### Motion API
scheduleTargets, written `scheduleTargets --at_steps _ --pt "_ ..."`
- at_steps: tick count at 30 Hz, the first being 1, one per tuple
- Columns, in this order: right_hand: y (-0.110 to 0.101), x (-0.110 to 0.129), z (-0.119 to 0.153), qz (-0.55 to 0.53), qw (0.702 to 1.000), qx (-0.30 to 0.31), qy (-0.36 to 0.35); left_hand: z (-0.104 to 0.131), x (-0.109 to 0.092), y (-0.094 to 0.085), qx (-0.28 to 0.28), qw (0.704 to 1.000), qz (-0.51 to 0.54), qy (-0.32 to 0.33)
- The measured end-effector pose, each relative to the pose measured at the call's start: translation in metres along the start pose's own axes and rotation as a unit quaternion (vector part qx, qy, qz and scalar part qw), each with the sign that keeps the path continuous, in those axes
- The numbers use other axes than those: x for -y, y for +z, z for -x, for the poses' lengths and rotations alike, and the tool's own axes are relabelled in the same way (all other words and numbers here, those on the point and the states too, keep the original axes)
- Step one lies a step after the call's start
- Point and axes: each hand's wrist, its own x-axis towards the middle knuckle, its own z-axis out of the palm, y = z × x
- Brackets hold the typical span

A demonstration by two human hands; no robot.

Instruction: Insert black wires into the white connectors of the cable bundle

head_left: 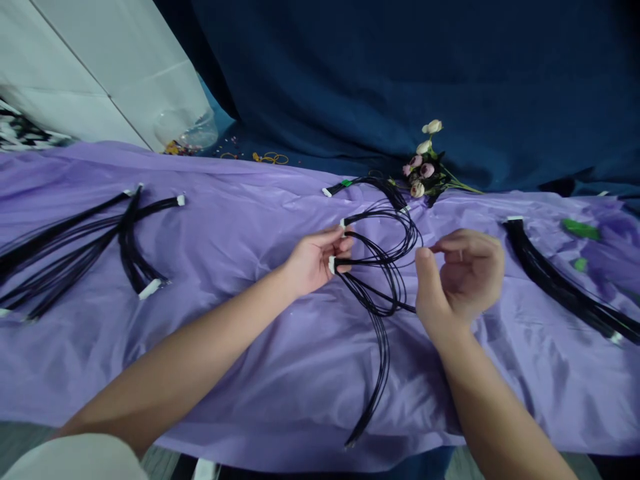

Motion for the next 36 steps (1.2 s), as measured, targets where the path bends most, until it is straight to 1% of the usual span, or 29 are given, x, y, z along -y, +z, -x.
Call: scheduleTargets --at_steps 1,2,3,5,6,8,10,12,15,19,22,24,28,32,34,36 --pt "0.001 0.001 0.001 -0.011 1.000 -0.010 -0.025 0.000 -0.002 0.000 -0.004 1.000 0.020 0.001" --pt "0.002 0.002 0.002 -0.025 0.998 -0.004 -0.054 0.000 -0.003 0.000 -0.006 0.999 0.039 0.002" --pt "0.004 0.004 0.003 -0.039 0.996 0.023 -0.082 0.001 -0.004 0.000 -0.008 0.998 0.055 0.004" --pt "0.006 0.008 0.006 -0.056 0.984 0.131 -0.107 0.002 -0.006 0.002 -0.009 0.997 0.077 0.010" --pt "0.008 0.010 0.007 -0.059 0.977 0.177 -0.104 0.003 -0.006 0.004 -0.008 0.996 0.084 0.012" --pt "0.009 0.013 0.009 -0.056 0.966 0.239 -0.082 0.005 -0.006 0.007 -0.006 0.996 0.094 0.012" --pt "0.011 0.015 0.010 -0.056 0.957 0.278 -0.051 0.006 -0.006 0.010 -0.005 0.995 0.098 0.006" --pt "0.012 0.016 0.011 -0.065 0.951 0.303 -0.013 0.006 -0.006 0.010 -0.005 0.995 0.095 0.002" --pt "0.013 0.017 0.011 -0.086 0.940 0.325 0.062 0.004 -0.004 0.007 -0.004 0.997 0.081 0.002" --pt "0.014 0.016 0.012 -0.113 0.916 0.348 0.167 0.002 -0.002 0.002 -0.004 0.998 0.064 0.013" --pt "0.016 0.013 0.015 -0.160 0.892 0.346 0.243 0.002 -0.001 0.002 -0.009 0.998 0.056 0.027" --pt "0.017 0.011 0.015 -0.185 0.877 0.344 0.279 0.002 0.000 0.003 -0.016 0.998 0.050 0.034" --pt "0.019 0.011 0.014 -0.204 0.863 0.339 0.314 0.003 0.001 0.004 -0.025 0.998 0.039 0.042" --pt "0.020 0.011 0.013 -0.212 0.844 0.357 0.339 0.003 0.003 0.004 -0.028 0.998 0.018 0.051" --pt "0.020 0.010 0.013 -0.193 0.850 0.365 0.328 0.002 0.004 0.004 -0.025 0.998 0.005 0.059" --pt "0.019 0.010 0.015 -0.167 0.864 0.366 0.304 0.002 0.004 0.005 -0.022 0.998 -0.006 0.064"
